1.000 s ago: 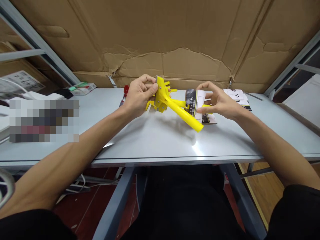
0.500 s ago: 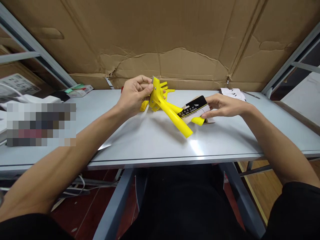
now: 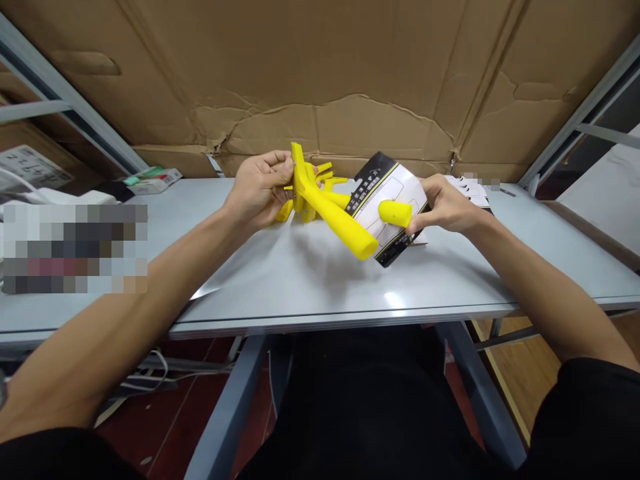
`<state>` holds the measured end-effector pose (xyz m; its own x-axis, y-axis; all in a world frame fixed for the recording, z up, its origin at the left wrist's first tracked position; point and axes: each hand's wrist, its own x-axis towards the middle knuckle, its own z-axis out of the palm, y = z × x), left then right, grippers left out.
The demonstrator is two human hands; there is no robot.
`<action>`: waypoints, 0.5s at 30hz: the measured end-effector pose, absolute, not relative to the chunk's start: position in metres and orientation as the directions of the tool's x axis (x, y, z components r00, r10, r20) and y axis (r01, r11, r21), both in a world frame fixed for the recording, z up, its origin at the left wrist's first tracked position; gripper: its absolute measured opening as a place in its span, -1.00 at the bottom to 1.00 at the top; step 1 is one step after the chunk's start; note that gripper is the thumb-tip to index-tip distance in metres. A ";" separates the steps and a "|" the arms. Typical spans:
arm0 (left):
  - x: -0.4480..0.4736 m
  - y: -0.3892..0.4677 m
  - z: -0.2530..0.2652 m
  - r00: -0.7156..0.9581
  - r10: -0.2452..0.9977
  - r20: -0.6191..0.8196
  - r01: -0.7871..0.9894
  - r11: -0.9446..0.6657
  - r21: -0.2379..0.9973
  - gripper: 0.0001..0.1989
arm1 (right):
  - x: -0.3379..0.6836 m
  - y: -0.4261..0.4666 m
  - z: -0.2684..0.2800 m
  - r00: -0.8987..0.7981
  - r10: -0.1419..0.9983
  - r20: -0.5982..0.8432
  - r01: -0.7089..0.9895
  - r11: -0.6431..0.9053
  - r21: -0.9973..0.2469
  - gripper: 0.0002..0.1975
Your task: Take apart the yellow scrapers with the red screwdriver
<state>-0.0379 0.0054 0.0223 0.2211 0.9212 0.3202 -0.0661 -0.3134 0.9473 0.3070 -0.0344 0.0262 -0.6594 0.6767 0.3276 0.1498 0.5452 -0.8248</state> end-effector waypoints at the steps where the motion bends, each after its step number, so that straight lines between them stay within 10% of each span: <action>1: -0.039 0.008 0.020 0.224 0.922 0.317 -0.076 -0.308 0.948 -0.26 | 0.307 -0.036 0.025 -0.625 0.719 0.303 0.145 0.489 -0.860 -0.39; 7: -0.042 0.017 0.013 0.276 0.884 0.377 -0.168 -0.342 0.924 -0.37 | 0.308 -0.041 0.029 -0.639 0.719 0.274 0.067 0.406 -0.911 -0.09; 15: -0.040 0.024 -0.001 0.233 0.910 0.343 -0.095 -0.329 0.939 -0.56 | 0.330 -0.038 0.051 -0.785 0.620 -0.003 0.362 0.454 -0.814 -0.47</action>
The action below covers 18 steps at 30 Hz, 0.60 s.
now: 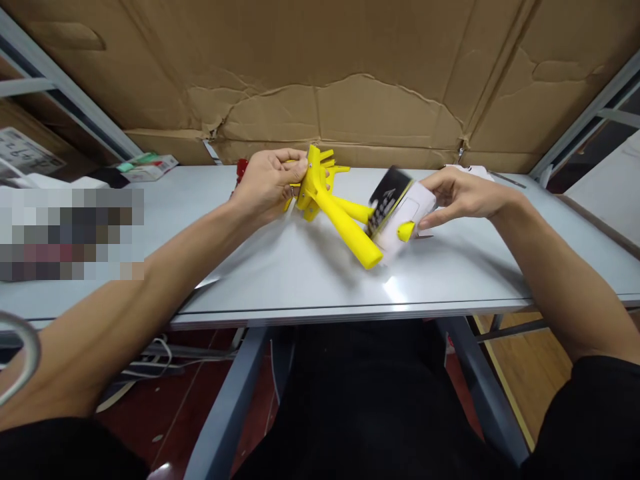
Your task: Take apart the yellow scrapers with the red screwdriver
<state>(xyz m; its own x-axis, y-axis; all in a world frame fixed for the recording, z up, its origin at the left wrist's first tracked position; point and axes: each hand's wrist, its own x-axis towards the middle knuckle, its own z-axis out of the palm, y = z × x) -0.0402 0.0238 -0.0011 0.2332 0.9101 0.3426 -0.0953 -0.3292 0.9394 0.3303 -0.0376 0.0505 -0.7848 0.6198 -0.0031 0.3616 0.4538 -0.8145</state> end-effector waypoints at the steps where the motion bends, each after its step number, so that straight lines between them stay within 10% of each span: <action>1: -0.040 0.025 -0.002 0.227 0.913 0.338 -0.077 -0.329 0.941 -0.60 | 0.334 -0.038 0.053 -0.787 0.615 -0.040 0.391 0.449 -0.803 -0.49; 10: -0.052 0.026 0.007 0.148 0.932 0.331 0.099 -0.347 0.933 -0.54 | 0.378 -0.043 0.078 -0.412 0.889 0.199 0.420 0.379 -0.824 0.16; 18: -0.046 0.025 0.000 0.175 0.931 0.320 0.083 -0.338 0.938 -0.67 | 0.383 -0.021 0.072 -0.128 0.804 0.581 0.473 0.565 -0.676 -0.48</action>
<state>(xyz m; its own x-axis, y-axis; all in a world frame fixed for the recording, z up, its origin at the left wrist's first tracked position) -0.0465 0.0253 0.0002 0.1749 0.9312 0.3197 0.0833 -0.3376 0.9376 0.3831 -0.0212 0.0725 -0.1280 0.8036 0.5813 0.4734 0.5646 -0.6761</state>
